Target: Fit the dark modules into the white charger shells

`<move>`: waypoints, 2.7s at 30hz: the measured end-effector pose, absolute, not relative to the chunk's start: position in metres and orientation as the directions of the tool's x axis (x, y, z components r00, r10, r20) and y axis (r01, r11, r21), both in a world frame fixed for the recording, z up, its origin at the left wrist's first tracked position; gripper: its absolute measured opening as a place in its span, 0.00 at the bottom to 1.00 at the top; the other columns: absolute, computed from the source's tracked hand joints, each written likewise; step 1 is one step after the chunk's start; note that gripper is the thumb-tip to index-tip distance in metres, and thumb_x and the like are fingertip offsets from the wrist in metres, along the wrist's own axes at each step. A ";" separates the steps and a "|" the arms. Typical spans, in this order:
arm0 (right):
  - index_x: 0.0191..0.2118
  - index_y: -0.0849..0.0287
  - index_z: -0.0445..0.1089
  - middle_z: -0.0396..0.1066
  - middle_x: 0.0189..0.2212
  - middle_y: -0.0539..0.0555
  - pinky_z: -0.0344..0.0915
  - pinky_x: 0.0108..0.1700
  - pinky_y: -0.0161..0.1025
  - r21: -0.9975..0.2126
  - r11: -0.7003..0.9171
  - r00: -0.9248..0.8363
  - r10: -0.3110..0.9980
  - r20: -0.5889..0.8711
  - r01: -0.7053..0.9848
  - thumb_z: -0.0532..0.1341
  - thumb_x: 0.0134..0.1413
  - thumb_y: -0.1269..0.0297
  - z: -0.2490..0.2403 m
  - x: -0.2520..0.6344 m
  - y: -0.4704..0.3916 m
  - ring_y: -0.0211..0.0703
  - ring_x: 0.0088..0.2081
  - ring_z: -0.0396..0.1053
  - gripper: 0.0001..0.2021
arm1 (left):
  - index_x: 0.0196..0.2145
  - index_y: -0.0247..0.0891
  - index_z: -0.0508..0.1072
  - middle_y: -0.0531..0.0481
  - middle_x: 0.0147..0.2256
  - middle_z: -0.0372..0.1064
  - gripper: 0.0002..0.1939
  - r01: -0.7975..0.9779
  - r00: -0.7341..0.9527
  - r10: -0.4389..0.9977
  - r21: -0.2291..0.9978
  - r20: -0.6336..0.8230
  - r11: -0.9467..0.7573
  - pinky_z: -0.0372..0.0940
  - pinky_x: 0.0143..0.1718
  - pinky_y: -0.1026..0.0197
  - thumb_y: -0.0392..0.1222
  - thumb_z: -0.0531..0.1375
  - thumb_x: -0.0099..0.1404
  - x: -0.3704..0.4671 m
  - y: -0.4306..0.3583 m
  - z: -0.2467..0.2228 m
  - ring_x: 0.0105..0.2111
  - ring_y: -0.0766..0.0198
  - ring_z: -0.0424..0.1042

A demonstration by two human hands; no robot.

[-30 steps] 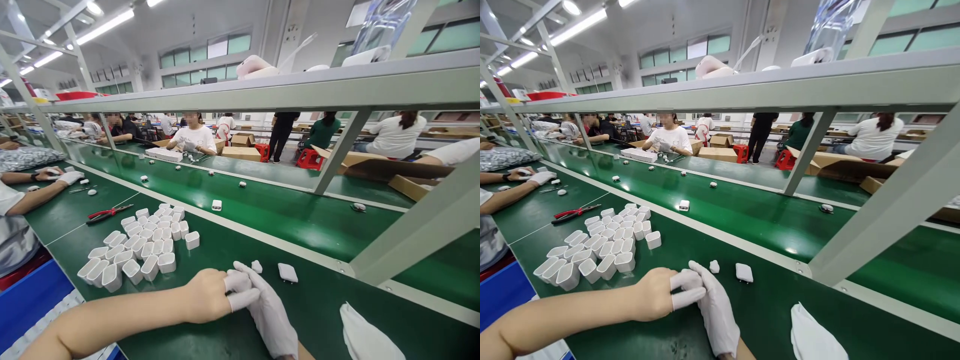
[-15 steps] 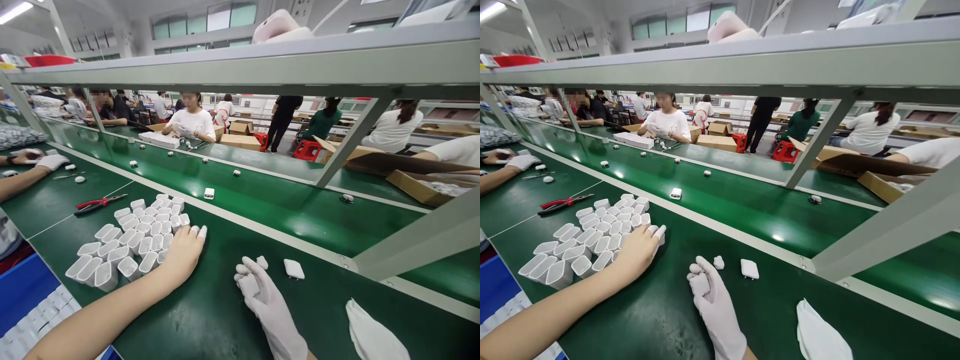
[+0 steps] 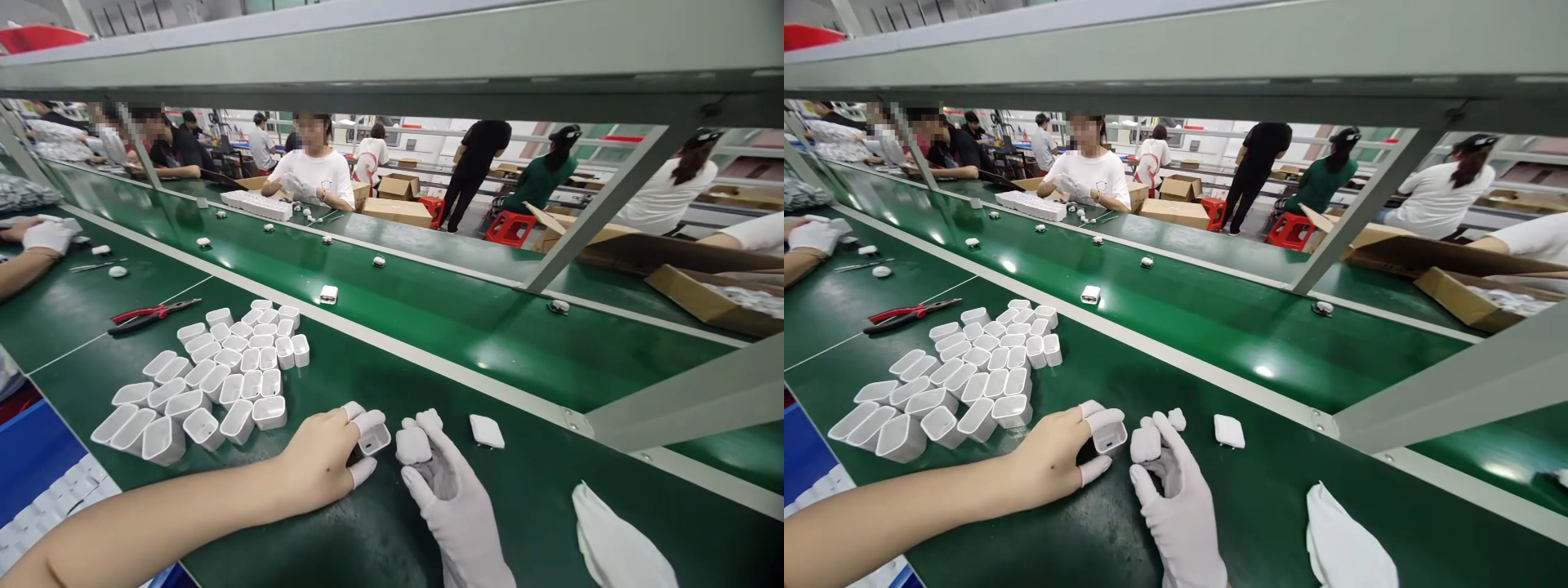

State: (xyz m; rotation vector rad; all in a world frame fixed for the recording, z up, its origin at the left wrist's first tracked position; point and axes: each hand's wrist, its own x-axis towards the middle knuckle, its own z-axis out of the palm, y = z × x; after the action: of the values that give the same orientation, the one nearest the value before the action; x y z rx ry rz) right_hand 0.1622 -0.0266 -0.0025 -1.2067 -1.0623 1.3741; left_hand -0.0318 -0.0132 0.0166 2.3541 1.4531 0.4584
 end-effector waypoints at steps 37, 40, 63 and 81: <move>0.47 0.51 0.74 0.71 0.47 0.53 0.70 0.47 0.38 -0.619 -0.461 -0.345 0.887 -0.307 -0.636 0.66 0.58 0.63 0.005 0.181 -0.001 0.42 0.50 0.66 0.11 | 0.64 0.41 0.53 0.41 0.61 0.53 0.43 0.672 0.425 0.901 0.638 0.082 -0.375 0.59 0.59 0.44 0.33 0.61 0.51 -0.034 -0.013 0.019 0.59 0.46 0.58; 0.49 0.49 0.72 0.71 0.48 0.52 0.69 0.51 0.39 -0.637 -0.462 -0.318 0.887 -0.335 -0.617 0.69 0.54 0.61 0.007 0.181 -0.002 0.44 0.53 0.66 0.16 | 0.58 0.39 0.60 0.41 0.54 0.63 0.35 0.668 0.392 0.919 0.674 0.042 -0.316 0.65 0.52 0.45 0.41 0.65 0.53 -0.032 -0.013 0.022 0.51 0.48 0.66; 0.58 0.40 0.64 0.70 0.50 0.51 0.69 0.53 0.48 -0.781 0.516 -0.282 0.854 0.437 0.352 0.63 0.56 0.69 -0.006 0.171 -0.030 0.50 0.50 0.70 0.26 | 0.48 0.43 0.72 0.49 0.42 0.72 0.26 0.545 0.512 0.847 0.707 0.144 -0.450 0.60 0.45 0.55 0.53 0.68 0.54 -0.024 -0.010 0.001 0.39 0.56 0.65; 0.56 0.43 0.67 0.72 0.47 0.51 0.71 0.52 0.46 -0.735 0.554 -0.332 0.830 0.449 0.391 0.63 0.55 0.70 -0.005 0.172 -0.029 0.49 0.48 0.71 0.23 | 0.41 0.40 0.72 0.50 0.39 0.72 0.20 0.550 0.566 0.812 0.668 0.142 -0.501 0.60 0.42 0.58 0.52 0.68 0.55 -0.024 -0.007 0.004 0.37 0.59 0.66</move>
State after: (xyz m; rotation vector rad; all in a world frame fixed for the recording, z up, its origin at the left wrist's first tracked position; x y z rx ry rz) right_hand 0.1719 -0.0286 -0.0045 -0.9872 -1.9368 0.6499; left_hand -0.0242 -0.0075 0.0037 2.2314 1.0870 0.6033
